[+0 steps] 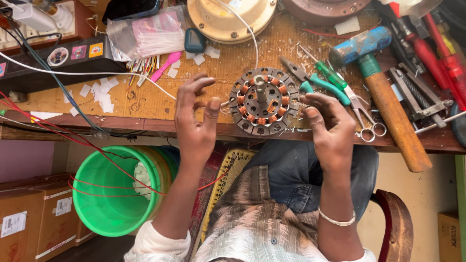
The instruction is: The person works on a circular stator assembly, using pliers to adjust and secure copper windings and wires. They repeatedly manipulate the component, using tools to tuck and tighten the wiring within the slots of the stator.
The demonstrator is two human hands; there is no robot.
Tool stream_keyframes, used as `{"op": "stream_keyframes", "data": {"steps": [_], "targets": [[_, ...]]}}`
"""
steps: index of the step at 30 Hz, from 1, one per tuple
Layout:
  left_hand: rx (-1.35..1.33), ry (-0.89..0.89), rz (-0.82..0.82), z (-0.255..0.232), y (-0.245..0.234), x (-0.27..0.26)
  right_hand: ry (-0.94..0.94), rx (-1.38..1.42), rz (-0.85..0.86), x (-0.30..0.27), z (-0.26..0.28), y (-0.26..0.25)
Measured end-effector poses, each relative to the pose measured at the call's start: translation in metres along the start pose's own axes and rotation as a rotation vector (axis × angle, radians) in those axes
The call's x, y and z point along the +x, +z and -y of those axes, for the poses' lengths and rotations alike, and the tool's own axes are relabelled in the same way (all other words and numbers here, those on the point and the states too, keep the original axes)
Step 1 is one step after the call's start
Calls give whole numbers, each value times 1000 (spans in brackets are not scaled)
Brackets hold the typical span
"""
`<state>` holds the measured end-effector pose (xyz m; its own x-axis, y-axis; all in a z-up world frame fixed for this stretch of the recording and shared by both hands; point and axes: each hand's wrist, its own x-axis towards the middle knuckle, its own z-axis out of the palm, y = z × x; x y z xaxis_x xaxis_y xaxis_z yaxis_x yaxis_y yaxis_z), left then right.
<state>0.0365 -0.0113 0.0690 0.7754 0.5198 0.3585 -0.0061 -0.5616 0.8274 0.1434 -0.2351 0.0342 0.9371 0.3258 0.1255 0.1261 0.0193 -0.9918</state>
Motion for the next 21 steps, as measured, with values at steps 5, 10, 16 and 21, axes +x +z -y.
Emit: {"op": "stream_keyframes", "data": {"steps": [5,10,16,21], "targets": [[-434,-327,247,23,15,-17,204,-55,134,14,-2,-3],[-661,-307,137,18,33,-25,195,56,133,14,0,3],[-653,-313,138,18,37,-26,292,94,101,9,-3,-4],[-639,-350,141,20,34,-17,241,153,97,15,-2,6]]}}
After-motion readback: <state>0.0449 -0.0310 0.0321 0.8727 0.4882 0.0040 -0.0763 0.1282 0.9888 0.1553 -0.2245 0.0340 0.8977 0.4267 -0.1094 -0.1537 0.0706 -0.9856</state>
